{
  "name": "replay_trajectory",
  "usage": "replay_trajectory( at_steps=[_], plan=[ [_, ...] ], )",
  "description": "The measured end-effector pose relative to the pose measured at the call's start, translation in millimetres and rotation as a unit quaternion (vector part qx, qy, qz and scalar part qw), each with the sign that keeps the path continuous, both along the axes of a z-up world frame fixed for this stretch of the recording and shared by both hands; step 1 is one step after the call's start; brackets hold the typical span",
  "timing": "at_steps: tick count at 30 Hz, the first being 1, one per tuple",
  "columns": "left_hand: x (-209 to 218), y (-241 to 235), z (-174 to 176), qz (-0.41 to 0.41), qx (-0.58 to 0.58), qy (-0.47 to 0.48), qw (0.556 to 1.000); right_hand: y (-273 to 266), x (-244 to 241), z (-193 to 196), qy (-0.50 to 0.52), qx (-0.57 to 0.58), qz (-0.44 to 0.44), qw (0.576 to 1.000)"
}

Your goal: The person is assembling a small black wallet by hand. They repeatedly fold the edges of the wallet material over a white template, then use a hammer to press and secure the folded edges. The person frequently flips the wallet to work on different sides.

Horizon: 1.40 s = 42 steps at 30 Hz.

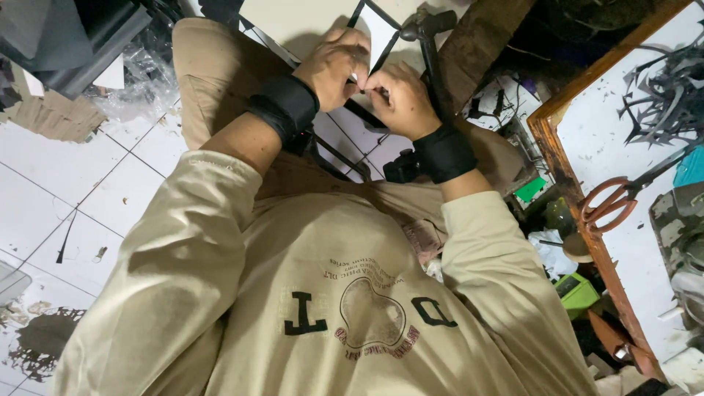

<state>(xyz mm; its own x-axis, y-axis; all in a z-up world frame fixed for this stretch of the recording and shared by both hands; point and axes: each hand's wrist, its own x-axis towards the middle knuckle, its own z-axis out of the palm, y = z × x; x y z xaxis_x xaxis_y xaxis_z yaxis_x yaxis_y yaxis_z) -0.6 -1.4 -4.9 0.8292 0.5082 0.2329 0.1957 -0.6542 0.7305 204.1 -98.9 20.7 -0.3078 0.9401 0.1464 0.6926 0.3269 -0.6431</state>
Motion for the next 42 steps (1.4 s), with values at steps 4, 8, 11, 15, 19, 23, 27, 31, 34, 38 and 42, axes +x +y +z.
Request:
replay_trajectory(
  at_steps=[4, 8, 11, 15, 19, 23, 27, 31, 34, 38, 42],
  plan=[
    [0, 0, -2, 0.003, -0.011, -0.011, 1.0, 5, 0, 4, -0.013, -0.018, 0.002, 1.0],
    [-2, 0, 2, 0.006, -0.018, 0.001, 1.0, 15, -6, 14, -0.028, -0.055, -0.004, 0.998],
    [0, -1, 6, 0.012, -0.019, 0.015, 1.0, 21, -13, 24, -0.054, -0.068, -0.005, 0.996],
    [2, 5, -3, 0.001, -0.007, 0.04, 0.999, 18, -22, 22, -0.109, -0.032, 0.002, 0.994],
    [-11, 6, 11, 0.002, 0.011, 0.054, 0.998, 5, -24, 10, -0.053, -0.093, -0.045, 0.993],
    [-11, 4, 6, 0.045, 0.041, 0.052, 0.997, 0, -19, 24, -0.052, -0.003, 0.002, 0.999],
    [-10, 6, -2, 0.034, 0.008, 0.065, 0.997, 0, -14, 26, -0.082, 0.053, 0.048, 0.994],
    [-12, 4, 1, 0.039, -0.037, 0.07, 0.996, 3, -11, 22, -0.07, 0.067, 0.062, 0.993],
    [-12, 5, 6, 0.032, -0.005, 0.055, 0.998, 5, -10, 20, -0.07, 0.035, 0.062, 0.995],
    [-13, 5, 4, 0.033, -0.022, 0.061, 0.997, 11, -10, 22, -0.047, 0.01, 0.073, 0.996],
    [-7, 5, -2, 0.046, 0.039, 0.107, 0.992, 19, -7, 18, -0.067, -0.042, 0.084, 0.993]
  ],
)
